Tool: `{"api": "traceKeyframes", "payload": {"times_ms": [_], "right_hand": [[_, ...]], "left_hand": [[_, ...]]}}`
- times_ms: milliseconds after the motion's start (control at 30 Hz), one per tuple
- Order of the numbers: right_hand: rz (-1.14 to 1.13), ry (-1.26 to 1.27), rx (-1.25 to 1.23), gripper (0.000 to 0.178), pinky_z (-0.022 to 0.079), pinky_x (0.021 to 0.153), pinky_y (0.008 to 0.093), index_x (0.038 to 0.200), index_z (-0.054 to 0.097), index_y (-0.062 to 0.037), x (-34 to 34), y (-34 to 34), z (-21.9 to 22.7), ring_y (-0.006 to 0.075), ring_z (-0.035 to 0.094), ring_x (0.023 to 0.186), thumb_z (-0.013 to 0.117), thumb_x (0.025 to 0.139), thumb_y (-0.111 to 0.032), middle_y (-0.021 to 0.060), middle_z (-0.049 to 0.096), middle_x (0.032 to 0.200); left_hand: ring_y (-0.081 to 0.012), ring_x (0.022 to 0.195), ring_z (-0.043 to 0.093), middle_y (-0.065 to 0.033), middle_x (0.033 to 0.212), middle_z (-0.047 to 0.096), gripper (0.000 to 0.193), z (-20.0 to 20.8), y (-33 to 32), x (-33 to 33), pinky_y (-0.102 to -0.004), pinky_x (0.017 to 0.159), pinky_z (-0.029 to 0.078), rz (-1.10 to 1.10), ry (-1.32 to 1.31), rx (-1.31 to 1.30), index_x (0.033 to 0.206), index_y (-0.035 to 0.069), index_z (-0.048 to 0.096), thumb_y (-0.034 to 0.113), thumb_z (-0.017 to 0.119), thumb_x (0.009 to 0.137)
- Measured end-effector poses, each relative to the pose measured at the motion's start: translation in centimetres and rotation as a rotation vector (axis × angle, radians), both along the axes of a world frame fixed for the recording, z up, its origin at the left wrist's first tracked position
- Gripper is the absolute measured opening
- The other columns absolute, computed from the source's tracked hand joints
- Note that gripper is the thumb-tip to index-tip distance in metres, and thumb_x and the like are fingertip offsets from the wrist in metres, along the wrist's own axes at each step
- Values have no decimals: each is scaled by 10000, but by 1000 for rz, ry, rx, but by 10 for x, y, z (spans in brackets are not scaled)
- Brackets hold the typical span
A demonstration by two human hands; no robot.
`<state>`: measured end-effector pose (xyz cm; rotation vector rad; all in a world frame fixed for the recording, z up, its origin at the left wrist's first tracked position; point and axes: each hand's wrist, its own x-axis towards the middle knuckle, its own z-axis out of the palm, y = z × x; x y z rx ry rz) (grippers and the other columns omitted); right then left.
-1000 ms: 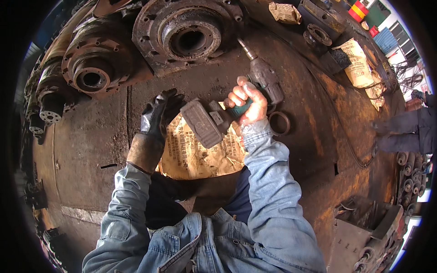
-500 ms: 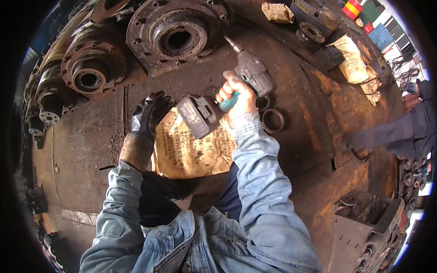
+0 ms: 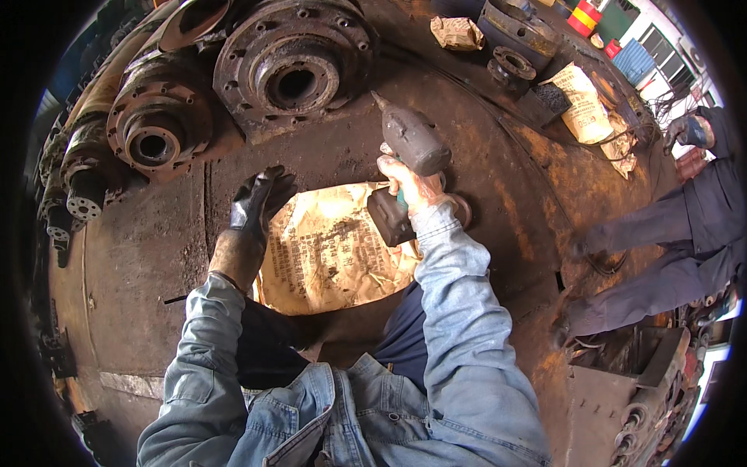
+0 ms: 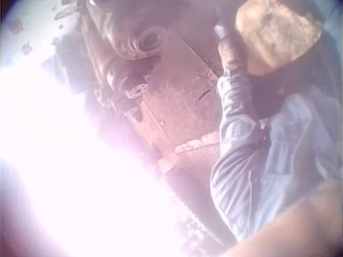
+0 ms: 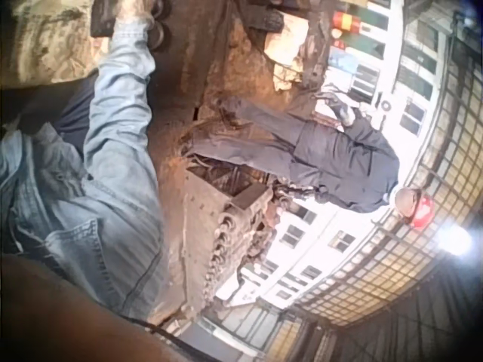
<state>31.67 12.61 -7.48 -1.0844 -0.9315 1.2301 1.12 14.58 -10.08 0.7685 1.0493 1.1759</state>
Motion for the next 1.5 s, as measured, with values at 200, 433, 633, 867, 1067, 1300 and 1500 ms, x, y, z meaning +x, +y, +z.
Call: {"api": "traceKeyframes", "payload": {"times_ms": [200, 433, 633, 867, 1067, 1300, 1500], "right_hand": [[91, -36, 21, 278, 419, 512, 253, 1054, 644, 21, -19, 4, -5, 106, 512, 573, 704, 819, -115, 24, 597, 796], [68, -39, 14, 295, 418, 512, 250, 1065, 640, 32, -29, 11, -8, 102, 507, 568, 703, 814, -111, 29, 601, 784], [47, -28, 7, 308, 411, 518, 251, 1095, 642, 3, -26, 11, -19, 100, 508, 590, 691, 815, -117, 21, 604, 791], [34, -464, 19, 336, 466, 562, 271, 1133, 654, -3, -39, 9, -17, 108, 561, 655, 707, 836, -149, 39, 651, 859], [44, -2, 149, 359, 536, 741, 385, 1157, 634, -31, -28, 42, -116, 249, 664, 823, 717, 856, -208, 102, 700, 917], [33, -494, 122, 631, 556, 813, 435, 1360, 504, -147, 5, 59, -116, 345, 701, 973, 681, 851, -475, 167, 705, 1096], [62, -890, 132, 636, 550, 798, 426, 1334, 527, -152, -33, 18, -52, 330, 694, 964, 739, 805, -434, 185, 698, 1060]], "left_hand": [[-335, 1115, 648, -236, 1223, 633, 673, 7, -2, -1, -432, 1003, 529, -30, -19, 22, 1321, -60, 509, 426, 711, 903], [-335, 1144, 634, -236, 1234, 628, 675, 7, 1, -1, -442, 1036, 502, -37, -45, 44, 1316, -47, 521, 469, 683, 913], [-349, 1121, 645, -235, 1209, 636, 637, 8, 3, 3, -433, 1024, 518, -41, -43, 43, 1302, -64, 522, 422, 686, 924], [-347, 1124, 643, -242, 1223, 626, 665, 1, 2, -6, -427, 1032, 515, -33, -69, 64, 1310, -66, 522, 435, 700, 909], [-344, 1094, 656, -240, 1204, 637, 575, -4, 6, 11, -422, 980, 548, 5, -182, 94, 1295, -58, 537, 345, 708, 923], [-333, 1056, 675, -210, 1165, 663, 432, 10, 7, 12, -436, 918, 584, -35, -195, 62, 1267, -43, 565, 232, 678, 955], [-338, 1049, 677, -195, 1164, 666, 343, -32, 10, -19, -443, 908, 590, -3, -339, 124, 1242, -22, 593, 196, 639, 981]]}}
